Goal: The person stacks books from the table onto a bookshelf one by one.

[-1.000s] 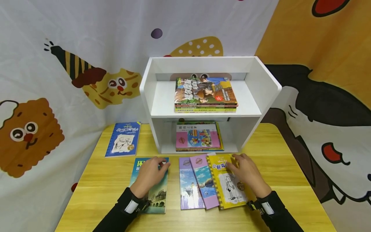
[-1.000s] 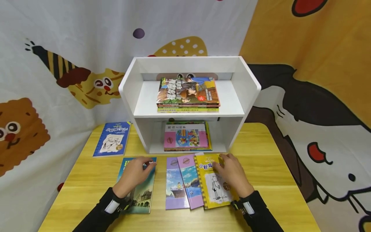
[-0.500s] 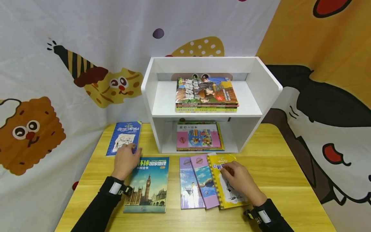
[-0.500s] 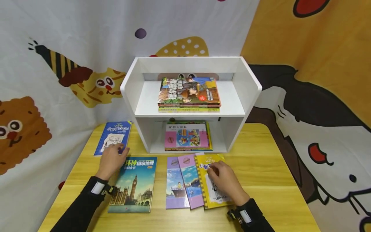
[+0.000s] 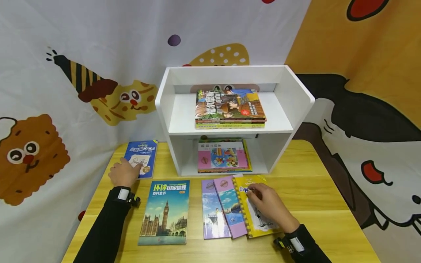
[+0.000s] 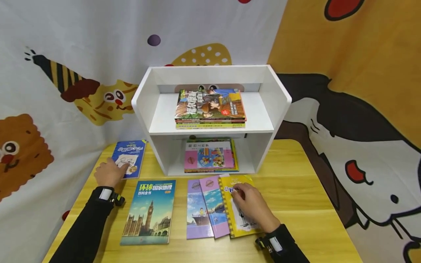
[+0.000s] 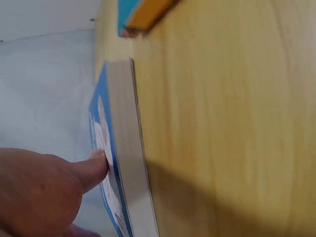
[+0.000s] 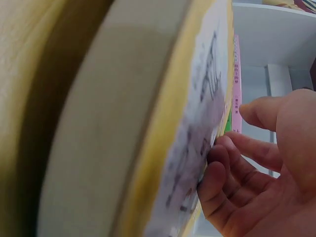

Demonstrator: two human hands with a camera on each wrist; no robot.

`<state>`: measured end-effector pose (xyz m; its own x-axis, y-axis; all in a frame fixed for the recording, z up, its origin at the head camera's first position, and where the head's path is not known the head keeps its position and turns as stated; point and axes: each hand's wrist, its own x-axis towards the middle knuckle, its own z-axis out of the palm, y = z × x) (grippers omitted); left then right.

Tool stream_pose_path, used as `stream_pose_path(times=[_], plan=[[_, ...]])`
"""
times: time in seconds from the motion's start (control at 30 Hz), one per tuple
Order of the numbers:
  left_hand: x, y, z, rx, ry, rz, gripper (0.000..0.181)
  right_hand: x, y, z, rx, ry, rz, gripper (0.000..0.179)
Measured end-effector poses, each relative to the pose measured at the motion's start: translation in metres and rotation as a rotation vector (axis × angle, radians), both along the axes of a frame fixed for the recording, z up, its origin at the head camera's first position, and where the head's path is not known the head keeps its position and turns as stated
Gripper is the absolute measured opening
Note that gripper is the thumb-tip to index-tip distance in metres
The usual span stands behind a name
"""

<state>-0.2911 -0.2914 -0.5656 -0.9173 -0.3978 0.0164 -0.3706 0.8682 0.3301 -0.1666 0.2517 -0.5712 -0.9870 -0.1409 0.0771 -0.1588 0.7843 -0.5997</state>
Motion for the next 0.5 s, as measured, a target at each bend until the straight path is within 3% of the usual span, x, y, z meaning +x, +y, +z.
stream_pose_path(times=[0.17,0.3,0.5], plan=[[-0.003,-0.005,0.001,-0.039,0.028,-0.008,0.089,-0.001,0.004,-0.001,-0.018,0.0,0.012,0.034],[-0.006,-0.006,0.006,-0.016,0.017,-0.006,0.095,-0.002,0.005,0.0,-0.022,-0.003,0.032,0.033],[-0.01,-0.006,0.015,0.27,0.023,0.002,0.088,-0.003,0.007,-0.002,-0.025,-0.024,0.05,0.028]])
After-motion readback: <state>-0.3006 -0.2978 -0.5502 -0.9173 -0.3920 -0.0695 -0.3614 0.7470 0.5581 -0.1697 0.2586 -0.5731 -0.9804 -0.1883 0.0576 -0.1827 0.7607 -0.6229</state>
